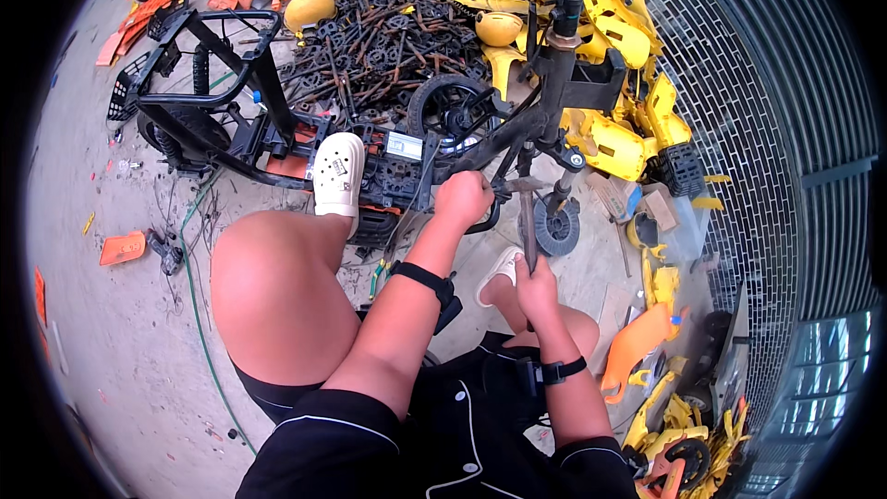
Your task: The person works on the wiring and frame of a scooter, using a hammer to tap components and pliers to manipulate electrical connectors.
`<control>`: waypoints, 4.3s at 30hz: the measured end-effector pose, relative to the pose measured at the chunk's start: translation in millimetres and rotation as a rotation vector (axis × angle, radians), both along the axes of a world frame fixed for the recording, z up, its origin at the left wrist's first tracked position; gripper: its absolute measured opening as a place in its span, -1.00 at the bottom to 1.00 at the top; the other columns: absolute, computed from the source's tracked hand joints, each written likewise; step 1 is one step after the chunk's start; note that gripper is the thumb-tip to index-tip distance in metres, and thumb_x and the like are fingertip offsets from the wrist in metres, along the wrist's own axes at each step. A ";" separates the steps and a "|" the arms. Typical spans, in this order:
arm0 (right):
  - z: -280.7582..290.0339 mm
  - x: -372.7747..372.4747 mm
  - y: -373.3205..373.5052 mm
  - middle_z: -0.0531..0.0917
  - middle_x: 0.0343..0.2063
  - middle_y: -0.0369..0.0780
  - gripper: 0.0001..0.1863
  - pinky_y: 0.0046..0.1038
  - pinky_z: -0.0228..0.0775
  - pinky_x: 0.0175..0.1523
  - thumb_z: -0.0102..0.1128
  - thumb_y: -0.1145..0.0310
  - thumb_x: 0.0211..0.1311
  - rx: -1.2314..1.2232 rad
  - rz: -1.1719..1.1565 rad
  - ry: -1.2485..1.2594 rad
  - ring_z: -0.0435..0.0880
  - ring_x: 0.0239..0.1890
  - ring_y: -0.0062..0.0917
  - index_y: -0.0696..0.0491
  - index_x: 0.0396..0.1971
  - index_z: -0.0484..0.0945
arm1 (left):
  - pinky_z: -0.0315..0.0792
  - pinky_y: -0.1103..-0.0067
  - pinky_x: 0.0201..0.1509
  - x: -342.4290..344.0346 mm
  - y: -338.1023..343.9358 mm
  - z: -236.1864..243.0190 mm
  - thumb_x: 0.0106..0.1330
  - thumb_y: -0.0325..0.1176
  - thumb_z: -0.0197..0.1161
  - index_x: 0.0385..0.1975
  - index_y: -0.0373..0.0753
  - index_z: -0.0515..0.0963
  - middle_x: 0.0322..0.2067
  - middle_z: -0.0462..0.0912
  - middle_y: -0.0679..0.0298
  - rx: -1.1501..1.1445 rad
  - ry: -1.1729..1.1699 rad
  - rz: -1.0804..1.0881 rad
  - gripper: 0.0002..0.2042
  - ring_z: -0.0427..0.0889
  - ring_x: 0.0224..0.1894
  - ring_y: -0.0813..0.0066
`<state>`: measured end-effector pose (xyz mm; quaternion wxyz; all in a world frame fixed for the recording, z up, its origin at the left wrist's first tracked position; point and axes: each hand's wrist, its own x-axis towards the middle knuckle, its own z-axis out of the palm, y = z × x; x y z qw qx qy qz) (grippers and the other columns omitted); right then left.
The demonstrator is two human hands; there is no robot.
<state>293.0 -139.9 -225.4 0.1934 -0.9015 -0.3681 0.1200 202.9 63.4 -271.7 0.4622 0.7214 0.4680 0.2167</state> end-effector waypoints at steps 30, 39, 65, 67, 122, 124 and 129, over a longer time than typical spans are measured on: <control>104.9 -32.6 -1.9 0.59 -0.50 -0.25 -0.61 -0.32 0.47 -0.25 0.13 0.08 0.52 0.692 -0.072 0.200 0.60 -0.42 -0.43 0.18 -0.10 0.50 | 0.57 0.25 0.02 -11.4 2.1 -14.8 0.12 -0.25 0.30 -0.35 -0.19 0.73 -0.25 0.76 0.00 -0.118 -0.012 0.045 -0.80 0.72 -0.11 -0.02; 18.5 -25.6 3.8 0.65 -0.47 0.07 -0.52 -0.14 0.47 -0.25 0.20 -0.02 0.43 0.195 0.005 0.048 0.70 -0.38 -0.04 0.20 -0.25 0.51 | 0.58 0.25 0.00 -11.0 3.5 -4.0 0.09 -0.26 0.31 -0.36 -0.20 0.73 -0.25 0.76 -0.02 -0.099 -0.025 0.027 -0.80 0.73 -0.12 -0.03; -24.1 -2.3 -14.2 0.66 -0.25 0.21 -0.47 -0.06 0.48 -0.01 0.12 0.00 0.47 -0.049 -0.045 -0.043 0.67 -0.11 0.14 0.27 -0.03 0.52 | 0.57 0.29 -0.05 -13.2 -3.0 -11.1 0.06 -0.23 0.35 -0.39 -0.27 0.71 -0.35 0.74 -0.05 -0.010 -0.063 0.011 -0.76 0.73 -0.19 -0.05; 15.3 -7.4 -7.7 0.65 -0.28 0.21 -0.46 -0.07 0.46 -0.04 0.10 -0.03 0.48 0.030 -0.187 0.149 0.67 -0.14 0.06 0.27 -0.10 0.53 | 0.58 0.28 -0.05 -18.8 -1.3 -3.0 0.04 -0.25 0.37 -0.37 -0.28 0.71 -0.33 0.74 -0.06 -0.093 -0.076 0.012 -0.76 0.73 -0.19 -0.03; 96.9 -10.2 13.0 0.50 -0.63 -0.36 -0.63 -0.46 0.29 -0.52 0.19 0.09 0.49 0.790 -0.048 0.129 0.47 -0.63 -0.64 0.14 -0.28 0.46 | 0.57 0.25 -0.05 -9.7 4.2 -17.8 0.12 -0.23 0.32 -0.33 -0.23 0.70 -0.28 0.75 -0.03 -0.060 -0.024 0.037 -0.77 0.72 -0.14 -0.06; 61.9 -16.9 12.1 0.52 -0.61 -0.28 -0.61 -0.38 0.38 -0.43 0.20 0.07 0.47 0.782 -0.101 -0.068 0.54 -0.57 -0.54 0.16 -0.26 0.47 | 0.57 0.25 -0.05 -7.1 2.6 -16.6 0.13 -0.23 0.31 -0.33 -0.23 0.69 -0.28 0.75 -0.03 -0.065 -0.040 0.017 -0.78 0.72 -0.14 -0.05; -15.1 6.4 -5.3 0.68 -0.33 0.15 -0.54 -0.08 0.48 -0.10 0.21 0.06 0.42 -0.011 -0.044 0.003 0.64 -0.22 0.17 0.26 -0.17 0.50 | 0.57 0.28 -0.07 -4.2 2.4 -8.1 0.09 -0.25 0.35 -0.36 -0.28 0.69 -0.32 0.74 -0.03 -0.062 -0.049 0.034 -0.76 0.73 -0.18 -0.02</control>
